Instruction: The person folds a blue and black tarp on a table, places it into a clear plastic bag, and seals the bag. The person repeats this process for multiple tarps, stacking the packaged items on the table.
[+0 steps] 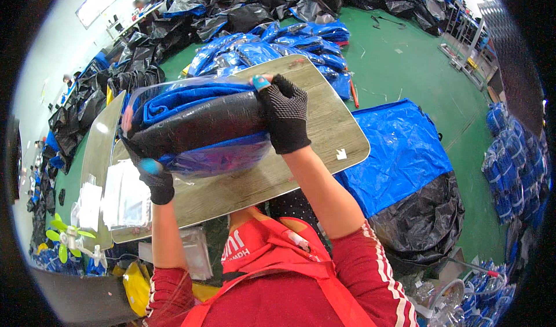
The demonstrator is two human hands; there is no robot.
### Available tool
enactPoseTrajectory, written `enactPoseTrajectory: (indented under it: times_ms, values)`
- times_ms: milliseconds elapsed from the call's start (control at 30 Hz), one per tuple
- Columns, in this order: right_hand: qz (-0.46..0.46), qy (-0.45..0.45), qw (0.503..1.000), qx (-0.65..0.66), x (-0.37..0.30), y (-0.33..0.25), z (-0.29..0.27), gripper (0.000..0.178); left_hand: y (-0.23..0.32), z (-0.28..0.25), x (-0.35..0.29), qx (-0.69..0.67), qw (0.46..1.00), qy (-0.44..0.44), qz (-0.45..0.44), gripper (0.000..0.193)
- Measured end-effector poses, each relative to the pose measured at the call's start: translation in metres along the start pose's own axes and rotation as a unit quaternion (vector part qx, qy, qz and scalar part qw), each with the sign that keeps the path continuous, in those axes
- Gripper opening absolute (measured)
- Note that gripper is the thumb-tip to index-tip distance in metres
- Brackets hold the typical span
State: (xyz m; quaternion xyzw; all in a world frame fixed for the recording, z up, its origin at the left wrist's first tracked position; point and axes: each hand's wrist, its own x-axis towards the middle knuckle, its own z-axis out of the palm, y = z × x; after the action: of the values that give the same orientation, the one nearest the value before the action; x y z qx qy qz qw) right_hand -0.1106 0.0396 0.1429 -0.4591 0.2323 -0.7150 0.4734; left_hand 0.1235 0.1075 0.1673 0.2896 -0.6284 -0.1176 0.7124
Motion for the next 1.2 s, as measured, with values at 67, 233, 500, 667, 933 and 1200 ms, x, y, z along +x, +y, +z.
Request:
enactPoseTrajectory:
  times_ms: [67,233,500,667,933,1200]
  values:
    - [-0.049,0.049,0.99,-0.124,0.004,0.0,0.019,0.019,0.009,-0.006,0.005,0.045,0.991,0.012,-0.122,0.064]
    - [-0.271,0.01,0.896,-0.352,0.021,-0.017,0.048,0.015,0.02,-0.023,0.023,0.211,0.953,0.047,-0.214,0.048]
    - [-0.353,-0.051,0.906,-0.226,0.047,-0.088,0.074,0.015,0.047,-0.05,0.066,0.038,0.975,0.09,-0.2,0.049]
    - [-0.346,-0.161,0.833,-0.401,0.047,-0.119,0.056,0.014,0.05,-0.099,0.074,-0.006,0.972,-0.063,-0.226,0.023]
    - [0.111,-0.215,0.699,-0.672,0.045,0.087,-0.011,0.031,-0.146,-0.068,-0.068,0.176,0.807,-0.124,-0.549,0.041]
    - [0.129,-0.448,0.647,-0.603,-0.037,0.172,0.085,0.052,-0.232,-0.086,-0.115,0.259,0.813,-0.31,-0.42,0.038]
